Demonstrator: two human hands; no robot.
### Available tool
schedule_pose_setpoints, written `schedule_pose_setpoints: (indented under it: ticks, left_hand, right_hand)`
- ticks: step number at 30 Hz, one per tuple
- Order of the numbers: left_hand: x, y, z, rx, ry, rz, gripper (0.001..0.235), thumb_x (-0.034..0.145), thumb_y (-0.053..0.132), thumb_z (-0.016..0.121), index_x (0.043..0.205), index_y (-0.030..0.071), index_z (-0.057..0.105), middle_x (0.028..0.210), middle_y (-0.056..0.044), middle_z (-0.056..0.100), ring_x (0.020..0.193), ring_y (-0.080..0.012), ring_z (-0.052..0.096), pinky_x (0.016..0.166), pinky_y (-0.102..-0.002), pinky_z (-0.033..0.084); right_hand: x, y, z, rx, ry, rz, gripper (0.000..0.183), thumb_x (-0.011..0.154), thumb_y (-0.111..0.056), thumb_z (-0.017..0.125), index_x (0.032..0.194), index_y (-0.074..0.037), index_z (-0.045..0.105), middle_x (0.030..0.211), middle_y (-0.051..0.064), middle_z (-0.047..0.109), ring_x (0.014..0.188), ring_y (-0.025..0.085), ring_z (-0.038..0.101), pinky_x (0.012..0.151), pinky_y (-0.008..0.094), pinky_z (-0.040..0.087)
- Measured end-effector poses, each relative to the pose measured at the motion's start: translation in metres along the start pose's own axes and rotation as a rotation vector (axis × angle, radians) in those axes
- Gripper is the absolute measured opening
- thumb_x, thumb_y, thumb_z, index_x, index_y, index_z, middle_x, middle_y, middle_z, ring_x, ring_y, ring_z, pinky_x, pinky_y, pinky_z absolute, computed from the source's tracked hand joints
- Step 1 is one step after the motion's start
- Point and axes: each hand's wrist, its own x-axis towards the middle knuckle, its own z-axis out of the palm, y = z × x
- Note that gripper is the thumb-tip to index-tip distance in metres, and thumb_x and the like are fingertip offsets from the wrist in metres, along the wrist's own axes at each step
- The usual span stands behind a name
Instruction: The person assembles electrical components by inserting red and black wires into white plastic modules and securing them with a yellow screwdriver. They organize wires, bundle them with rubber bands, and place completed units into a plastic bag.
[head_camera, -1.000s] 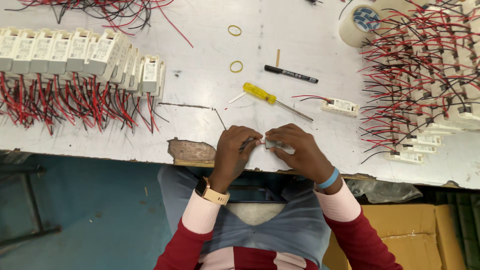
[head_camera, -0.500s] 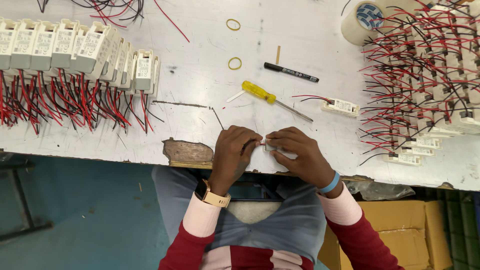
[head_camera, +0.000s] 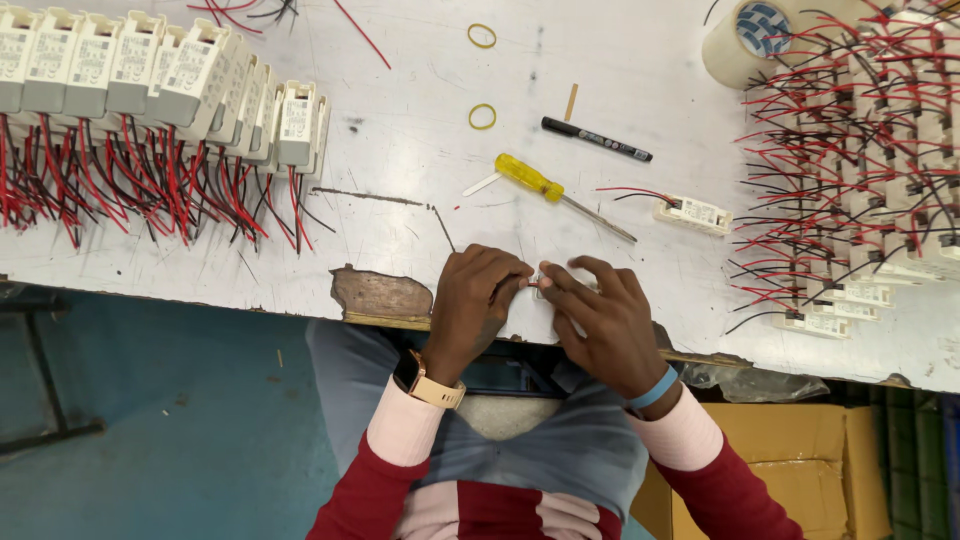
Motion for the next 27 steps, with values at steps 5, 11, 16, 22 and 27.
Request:
schedule_pose_setpoints:
  ticks: [5,11,16,22,27]
  left_hand:
    - [0.004,0.001,-0.003,-0.063,0.005,-0.015,0.011,0.086,0.007,0.077,0.096,0.008,0.075,0.091,-0.004,0.074,0.091,-0.0241,0.066,0.086,-0.037,0.046]
    - [-0.004,-0.010,-0.003,-0.179,0.012,-0.059,0.015,0.082,0.010,0.083,0.094,0.008,0.076,0.088,-0.005,0.073,0.083,-0.0224,0.065,0.077,-0.034,0.053]
    - [-0.006,-0.012,-0.003,-0.196,-0.032,-0.086,0.015,0.083,0.006,0.081,0.097,0.008,0.076,0.087,-0.005,0.071,0.082,-0.0231,0.065,0.074,-0.035,0.054]
    - [-0.010,-0.004,0.002,0.006,0.086,0.105,0.029,0.073,0.012,0.088,0.093,0.004,0.069,0.093,-0.009,0.067,0.088,-0.0306,0.060,0.083,-0.041,0.049]
    - [-0.012,0.001,0.004,0.146,0.212,0.135,0.023,0.072,0.011,0.087,0.084,0.007,0.069,0.091,-0.007,0.061,0.092,-0.0314,0.056,0.081,-0.042,0.046]
  right_hand:
    - [-0.001,0.004,-0.004,0.109,0.030,0.050,0.040,0.079,-0.007,0.072,0.119,-0.013,0.073,0.139,0.009,0.066,0.116,0.026,0.063,0.090,0.040,0.044]
    - [0.005,0.011,-0.015,0.194,-0.073,0.105,0.038,0.082,-0.009,0.073,0.119,-0.010,0.069,0.142,0.010,0.064,0.116,0.026,0.064,0.092,0.041,0.046]
    - [0.034,-0.005,-0.074,0.135,0.256,0.099,0.036,0.085,-0.003,0.083,0.118,-0.007,0.070,0.127,0.010,0.071,0.122,0.029,0.067,0.107,0.040,0.051]
    - [0.076,-0.012,-0.081,-0.145,0.594,-0.103,0.023,0.095,-0.002,0.077,0.116,0.000,0.068,0.111,0.015,0.069,0.103,0.028,0.064,0.097,0.043,0.050]
    - [0.125,-0.009,0.064,-0.277,0.099,-0.073,0.031,0.094,-0.013,0.075,0.120,0.003,0.069,0.091,0.013,0.065,0.084,0.029,0.058,0.084,0.046,0.046]
